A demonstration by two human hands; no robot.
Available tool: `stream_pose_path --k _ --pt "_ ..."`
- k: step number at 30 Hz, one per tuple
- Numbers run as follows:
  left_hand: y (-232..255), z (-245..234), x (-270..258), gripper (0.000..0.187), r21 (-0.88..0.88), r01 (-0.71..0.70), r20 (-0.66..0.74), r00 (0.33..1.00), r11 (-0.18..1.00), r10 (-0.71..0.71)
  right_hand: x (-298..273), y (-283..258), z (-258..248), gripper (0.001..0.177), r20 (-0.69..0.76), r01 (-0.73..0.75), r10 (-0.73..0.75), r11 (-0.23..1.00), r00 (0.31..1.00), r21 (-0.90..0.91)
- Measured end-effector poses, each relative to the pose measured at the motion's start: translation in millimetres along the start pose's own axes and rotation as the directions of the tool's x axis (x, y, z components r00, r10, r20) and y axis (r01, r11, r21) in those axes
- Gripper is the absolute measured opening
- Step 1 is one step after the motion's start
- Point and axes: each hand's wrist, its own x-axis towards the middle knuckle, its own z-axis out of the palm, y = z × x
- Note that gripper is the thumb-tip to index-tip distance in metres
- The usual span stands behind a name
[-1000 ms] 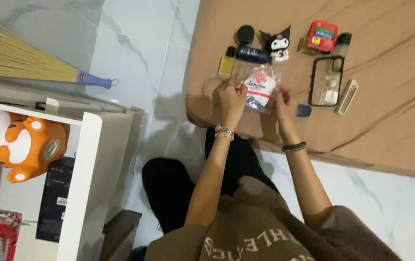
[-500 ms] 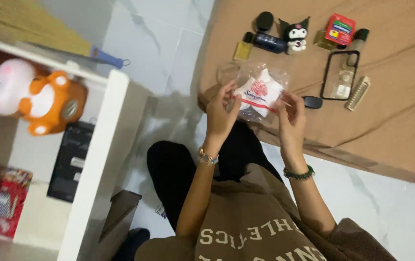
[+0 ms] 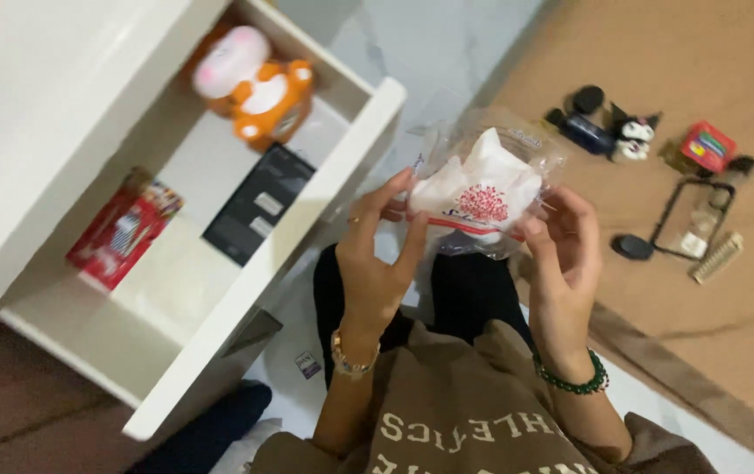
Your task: The person organizes various small items from a bed into a white drawer. They place a red packet, a white envelope, a black box, a cat-shaped toy, a phone case, and several bottles into the drawer one by one.
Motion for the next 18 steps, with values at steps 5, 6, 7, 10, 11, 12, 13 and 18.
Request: stream_pose_path --k 5,6,7,10,11,12,13,18 --pt "29.7 -59.4 -3.1 0.04 0.103 -0.046 -0.191 0.979 0.994 0.066 -7.0 -26.3 42.2 0.04 0.188 0.076 -0.094 0.992 0.978 0.105" --pt "34.1 -70.6 -5.4 0.042 0.134 -0.055 -0.235 0.968 0.989 0.085 -8.4 -30.0 50.2 0.04 0.238 0.1 -0.125 0.988 0.963 0.114" --pt "37.0 -82.1 -6.1 0.042 0.154 -0.052 -0.259 0.962 0.987 0.091 -8.9 -37.5 62.0 0.04 0.265 0.099 -0.131 0.987 0.955 0.129" --pt "41.2 -116.4 -12.7 0.04 0.26 -0.015 -0.368 0.923 0.966 0.113 -12.8 -52.6 97.6 0.042 0.402 0.161 -0.207 0.976 0.892 0.146" --pt "39.5 -129.0 -14.0 0.038 0.346 0.002 -0.413 0.898 0.938 0.151 -11.7 -53.6 112.6 0.043 0.508 0.139 -0.217 0.973 0.834 0.186" --pt "38.0 -141.0 -15.1 0.037 0.426 0.022 -0.45 0.872 0.904 0.191 -11.1 -54.9 127.0 0.043 0.602 0.114 -0.228 0.968 0.765 0.222" --pt "37.4 -152.3 -18.6 0.037 0.434 0.03 -0.463 0.865 0.9 0.194 -8.6 -51.3 140.8 0.043 0.615 0.111 -0.232 0.967 0.754 0.228" --pt "16.5 -201.2 -37.9 0.051 0.421 0.328 -0.562 0.826 0.845 -0.041 -6.8 -29.2 210.8 0.048 0.855 0.176 -0.171 0.98 0.49 0.095"
